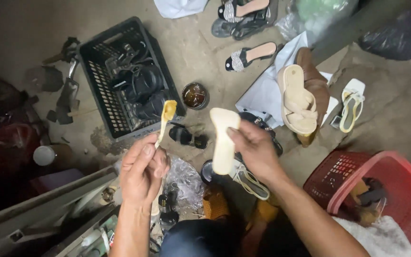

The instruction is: Applying adhesive to a sandal component using a small wooden applicator as part of a shoe repair process.

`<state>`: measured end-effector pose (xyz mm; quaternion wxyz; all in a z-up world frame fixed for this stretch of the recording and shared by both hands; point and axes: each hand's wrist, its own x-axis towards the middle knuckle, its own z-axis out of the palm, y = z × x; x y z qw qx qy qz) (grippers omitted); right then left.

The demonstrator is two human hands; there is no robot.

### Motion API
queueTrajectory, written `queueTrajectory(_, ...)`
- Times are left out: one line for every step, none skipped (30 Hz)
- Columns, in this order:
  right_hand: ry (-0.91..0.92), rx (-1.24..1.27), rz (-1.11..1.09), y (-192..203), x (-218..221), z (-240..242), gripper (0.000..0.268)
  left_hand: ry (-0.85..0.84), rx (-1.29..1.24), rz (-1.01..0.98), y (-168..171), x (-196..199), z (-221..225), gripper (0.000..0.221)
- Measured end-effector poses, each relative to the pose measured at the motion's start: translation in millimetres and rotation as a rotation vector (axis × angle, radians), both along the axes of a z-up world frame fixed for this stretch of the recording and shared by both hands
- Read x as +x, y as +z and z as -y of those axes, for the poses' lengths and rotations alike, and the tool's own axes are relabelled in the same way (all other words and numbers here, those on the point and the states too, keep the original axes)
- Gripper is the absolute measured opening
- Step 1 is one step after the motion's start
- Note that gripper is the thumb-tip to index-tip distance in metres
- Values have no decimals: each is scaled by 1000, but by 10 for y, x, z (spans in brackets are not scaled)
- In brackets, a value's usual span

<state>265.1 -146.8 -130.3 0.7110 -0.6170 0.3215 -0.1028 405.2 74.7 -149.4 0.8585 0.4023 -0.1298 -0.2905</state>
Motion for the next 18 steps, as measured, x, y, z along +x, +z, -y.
queueTrajectory(4,-9,6,-91,58,-66,31,4,-9,6,37,-28,-19,32)
queueTrajectory(3,42,68,-199,98,-157,31,-9,-29,14,58,-72,-63,31)
queueTrajectory(2,93,130,-320,141,-242,31,-22,-49,23,68,-112,-102,31)
queueTrajectory(5,96,129,-137,135,-329,31,-19,-46,22,91,-178,-150,31)
queueTrajectory(-14,97,161,40,132,-406,31,-14,-47,21,108,-242,-190,30)
queueTrajectory(-35,101,191,210,119,-494,31,-9,-45,18,121,-314,-240,30)
queueTrajectory(-34,107,187,347,53,-526,31,-7,-39,13,176,-391,-341,30)
queueTrajectory(11,103,145,503,-3,-523,35,-51,34,162,236,-451,-400,26)
queueTrajectory(56,98,103,666,-65,-513,40,-93,106,311,301,-517,-453,22)
queueTrajectory(50,95,101,749,-148,-522,40,-99,103,310,422,-608,-466,22)
queueTrajectory(63,42,59,832,-237,-527,37,-13,457,477,542,-706,-476,23)
queueTrajectory(77,-10,17,916,-331,-539,34,76,813,638,665,-807,-493,25)
queueTrajectory(71,-12,16,977,-411,-572,34,71,809,639,732,-876,-465,25)
queueTrajectory(54,36,79,1039,-491,-617,36,130,711,831,798,-944,-449,24)
queueTrajectory(37,85,143,1104,-576,-661,39,189,606,1020,868,-1018,-430,26)
queueTrajectory(31,83,142,1143,-666,-684,39,184,601,1021,955,-1096,-381,26)
queueTrajectory(6,62,103,1182,-762,-707,35,271,625,1164,1043,-1181,-331,24)
queueTrajectory(-21,39,68,1211,-860,-746,32,362,642,1310,1119,-1262,-295,22)
